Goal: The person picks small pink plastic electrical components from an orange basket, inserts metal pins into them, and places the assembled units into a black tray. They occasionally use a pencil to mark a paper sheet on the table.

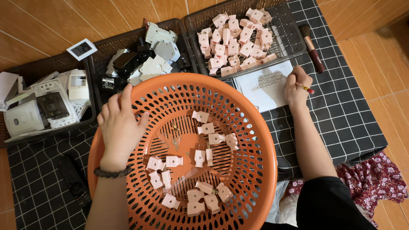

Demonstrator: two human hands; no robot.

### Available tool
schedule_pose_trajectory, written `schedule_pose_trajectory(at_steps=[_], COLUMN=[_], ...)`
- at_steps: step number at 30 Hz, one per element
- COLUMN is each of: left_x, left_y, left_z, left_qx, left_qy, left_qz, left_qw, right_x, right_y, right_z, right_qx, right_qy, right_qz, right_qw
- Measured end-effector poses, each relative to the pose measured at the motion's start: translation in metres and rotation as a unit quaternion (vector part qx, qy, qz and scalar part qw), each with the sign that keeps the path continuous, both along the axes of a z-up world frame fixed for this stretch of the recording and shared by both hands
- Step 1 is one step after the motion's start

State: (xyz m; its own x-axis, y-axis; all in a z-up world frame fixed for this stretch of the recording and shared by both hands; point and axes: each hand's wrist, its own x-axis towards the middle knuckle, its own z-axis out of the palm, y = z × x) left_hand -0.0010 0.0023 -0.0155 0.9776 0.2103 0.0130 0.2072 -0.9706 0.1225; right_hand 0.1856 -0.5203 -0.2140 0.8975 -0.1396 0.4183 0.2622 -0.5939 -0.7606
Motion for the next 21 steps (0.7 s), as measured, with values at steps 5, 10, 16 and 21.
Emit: schedule_pose_trajectory(at_steps=[5, 10, 16, 21], left_x=[0.004, 0.005, 0.007, 0.014], left_y=[-0.004, -0.006, 0.000, 0.000], left_z=[0.003, 0.003, -0.010, -0.033], left_qx=[-0.001, 0.027, 0.038, 0.049], left_qy=[0.013, 0.011, -0.061, -0.101], left_qz=[-0.002, -0.004, -0.025, -0.018], left_qw=[1.000, 1.000, 0.997, 0.994], right_x=[-0.016, -0.069, -0.143, -0.148], right_y=[0.018, 0.011, -0.012, 0.004], right_z=[0.028, 0.059, 0.050, 0.056], right_qx=[0.058, 0.029, -0.351, -0.390], right_qy=[-0.037, -0.089, -0.086, 0.228], right_qz=[-0.009, 0.001, -0.143, -0.106], right_qw=[0.998, 0.996, 0.921, 0.886])
